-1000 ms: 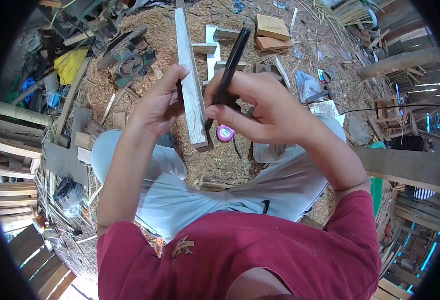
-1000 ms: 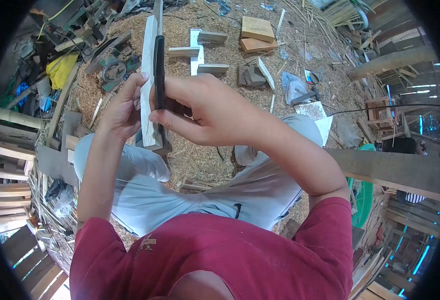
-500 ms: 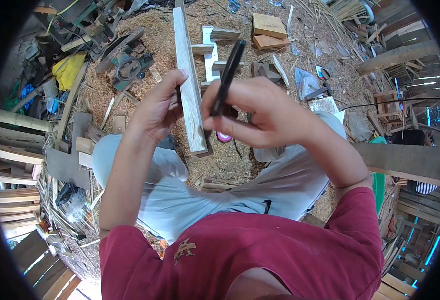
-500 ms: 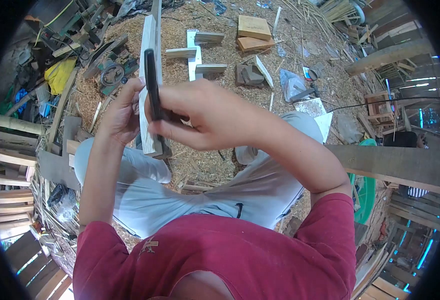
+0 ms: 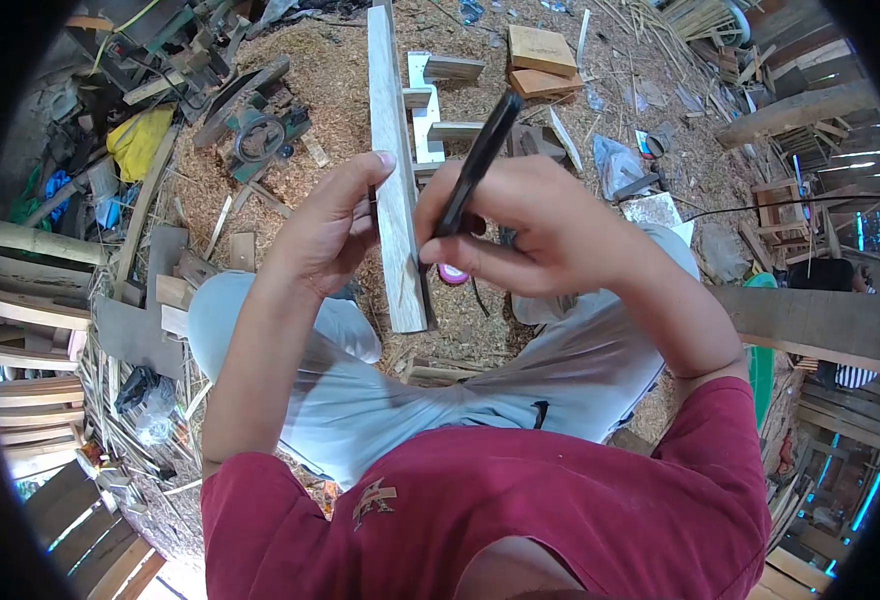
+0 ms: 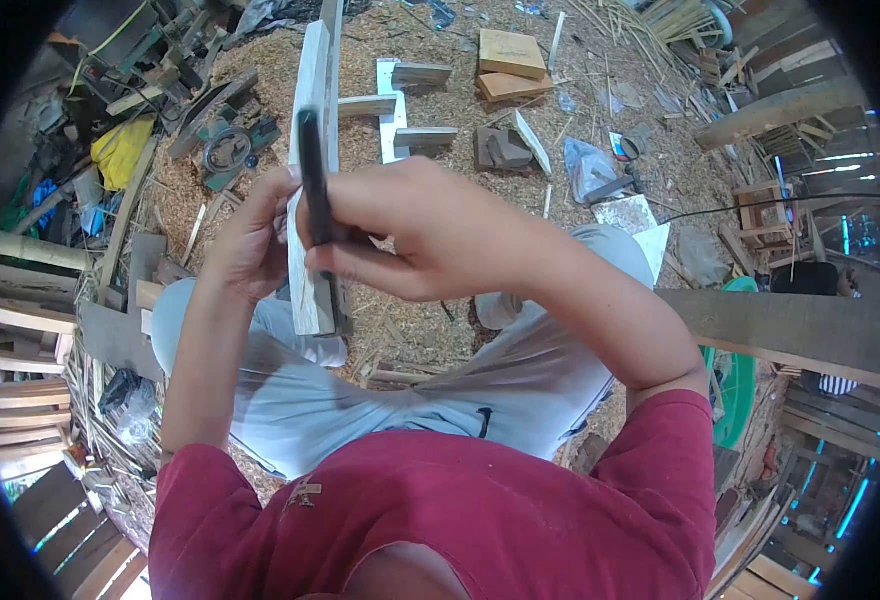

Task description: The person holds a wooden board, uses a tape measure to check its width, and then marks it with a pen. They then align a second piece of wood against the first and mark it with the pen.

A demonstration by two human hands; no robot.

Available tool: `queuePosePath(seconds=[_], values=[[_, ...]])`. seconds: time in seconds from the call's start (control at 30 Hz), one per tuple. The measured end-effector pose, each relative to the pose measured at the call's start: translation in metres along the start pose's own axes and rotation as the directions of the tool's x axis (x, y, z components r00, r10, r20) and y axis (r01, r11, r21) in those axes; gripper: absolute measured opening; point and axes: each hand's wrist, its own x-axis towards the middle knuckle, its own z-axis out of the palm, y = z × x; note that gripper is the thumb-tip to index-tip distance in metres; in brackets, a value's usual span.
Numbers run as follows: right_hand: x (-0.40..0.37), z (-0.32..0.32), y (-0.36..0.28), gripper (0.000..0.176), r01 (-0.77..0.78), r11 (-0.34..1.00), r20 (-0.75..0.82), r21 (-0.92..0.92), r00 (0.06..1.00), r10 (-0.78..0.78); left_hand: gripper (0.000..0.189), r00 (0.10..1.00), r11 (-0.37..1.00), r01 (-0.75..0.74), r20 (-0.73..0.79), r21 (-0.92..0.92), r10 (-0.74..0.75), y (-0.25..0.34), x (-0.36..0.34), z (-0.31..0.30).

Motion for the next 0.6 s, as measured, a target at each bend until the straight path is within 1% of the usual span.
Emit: queuePosePath(seconds=[0.03,0.07,0.1,0.13,0.2,0.23,0.33,0.37,0.47,0.57,0.6], values=[[0.0,-0.002,-0.001,0.012,-0.05,0.999,-0.003,-0.009,0.999,0.05,0.044,0.997,1.0,0.016,0.08,0.003,-0.016,0.0,0.002,-0.005],[0.0,-0.004,0.0,0.012,-0.101,0.995,-0.007,-0.019,0.995,0.101,0.044,0.997,1.0,0.008,0.072,0.017,-0.01,0.001,0.001,-0.004],[0.001,-0.005,0.002,0.012,-0.123,0.991,-0.035,-0.055,0.992,0.121,0.044,0.998,1.0,0.001,0.066,0.031,-0.003,0.002,-0.002,-0.002],[0.0,-0.005,0.002,0.012,-0.117,0.992,-0.037,-0.047,0.993,0.115,0.044,0.998,0.999,-0.009,0.062,0.044,0.006,0.003,-0.004,0.001],[0.001,-0.005,0.001,0.012,-0.101,0.994,-0.039,-0.031,0.994,0.1,0.037,0.999,1.0,-0.012,0.042,0.018,0.011,0.003,-0.006,0.008],[0.0,-0.001,0.001,0.012,-0.011,0.999,-0.06,-0.051,0.998,0.008,0.033,0.999,1.0,-0.017,0.029,0.005,0.017,0.003,-0.007,0.011],[-0.005,-0.002,-0.002,0.013,0.033,0.999,0.08,0.04,0.996,-0.036,0.032,0.999,1.0,-0.01,-0.031,0.013,0.01,0.005,-0.014,0.016],[-0.003,-0.002,-0.006,0.014,0.062,0.997,0.088,0.051,0.994,-0.066,0.035,0.998,1.0,0.017,0.053,0.025,-0.019,0.002,-0.008,0.0],[-0.003,0.0,-0.003,0.015,-0.016,1.0,0.114,-0.001,0.993,0.016,0.035,0.999,1.0,-0.001,0.034,0.023,0.0,-0.002,-0.009,-0.001],[0.0,0.0,0.002,0.014,-0.089,0.996,-0.011,-0.002,0.996,0.089,0.037,0.996,0.997,0.001,0.087,0.08,-0.008,-0.004,-0.005,-0.007],[0.002,-0.001,0.005,0.013,-0.106,0.994,-0.057,-0.001,0.993,0.106,0.037,0.998,0.997,0.002,0.067,0.078,-0.007,-0.003,-0.007,-0.004]])
